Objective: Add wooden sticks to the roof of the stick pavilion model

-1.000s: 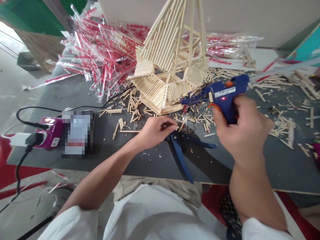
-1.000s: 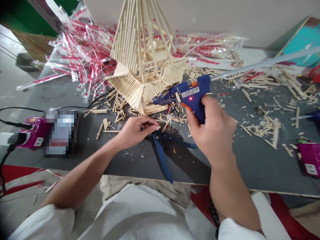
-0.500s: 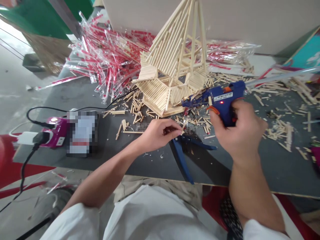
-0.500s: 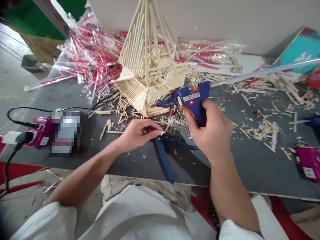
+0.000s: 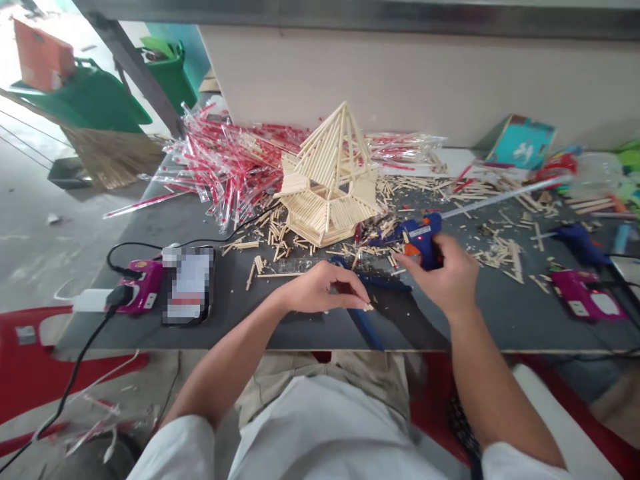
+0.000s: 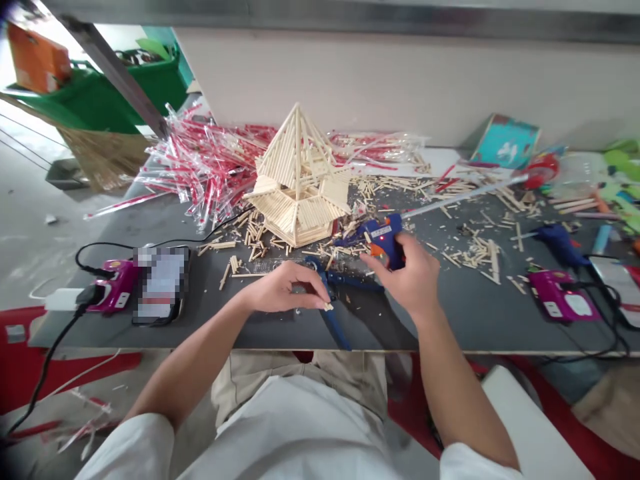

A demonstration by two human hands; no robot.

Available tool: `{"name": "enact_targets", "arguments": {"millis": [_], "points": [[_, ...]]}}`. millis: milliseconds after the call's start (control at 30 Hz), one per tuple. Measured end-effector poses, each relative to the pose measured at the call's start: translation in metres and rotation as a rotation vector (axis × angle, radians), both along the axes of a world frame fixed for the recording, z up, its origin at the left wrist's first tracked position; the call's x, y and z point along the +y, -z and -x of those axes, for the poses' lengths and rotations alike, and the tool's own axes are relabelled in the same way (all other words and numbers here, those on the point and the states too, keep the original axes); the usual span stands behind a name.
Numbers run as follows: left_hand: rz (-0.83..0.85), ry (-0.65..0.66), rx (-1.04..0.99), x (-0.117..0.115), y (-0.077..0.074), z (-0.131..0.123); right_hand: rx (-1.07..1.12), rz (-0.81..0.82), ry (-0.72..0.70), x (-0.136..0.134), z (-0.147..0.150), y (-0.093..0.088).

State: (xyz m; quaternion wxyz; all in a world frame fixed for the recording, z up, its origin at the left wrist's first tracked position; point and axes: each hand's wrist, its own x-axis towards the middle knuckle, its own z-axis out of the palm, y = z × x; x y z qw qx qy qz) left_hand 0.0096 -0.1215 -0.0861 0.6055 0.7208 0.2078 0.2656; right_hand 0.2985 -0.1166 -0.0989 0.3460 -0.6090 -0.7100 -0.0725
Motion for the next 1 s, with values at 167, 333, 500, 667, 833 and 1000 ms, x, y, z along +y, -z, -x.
{"name": "enact_targets", "arguments": {"millis": [167, 333, 500, 667, 833, 1000], "points": [[0.1, -0.046, -0.036, -0.001, 0.001, 0.004, 0.043, 0.256, 0.249, -0.019, -0.047, 0.018], [0.048, -0.2, -0.076, 0.0, 0.0, 0.007, -0.113, 0.282, 0.242, -0.01, -0.082, 0.024], [-0.036, -0.352, -0.078, 0.001, 0.002, 0.006, 0.121, 0.165, -0.179, -0.028, -0.015, -0.024], [-0.062, -0.403, -0.059, 0.001, 0.005, 0.005, 0.196, 0.187, -0.667, -0.035, 0.06, -0.052], [0.05, -0.417, -0.131, 0.003, 0.002, 0.006, 0.215, 0.206, -0.744, -0.021, 0.071, -0.048], [0.202, -0.424, -0.228, 0.005, 0.0, 0.003, 0.271, 0.223, -0.739, -0.013, 0.071, -0.049]]}}
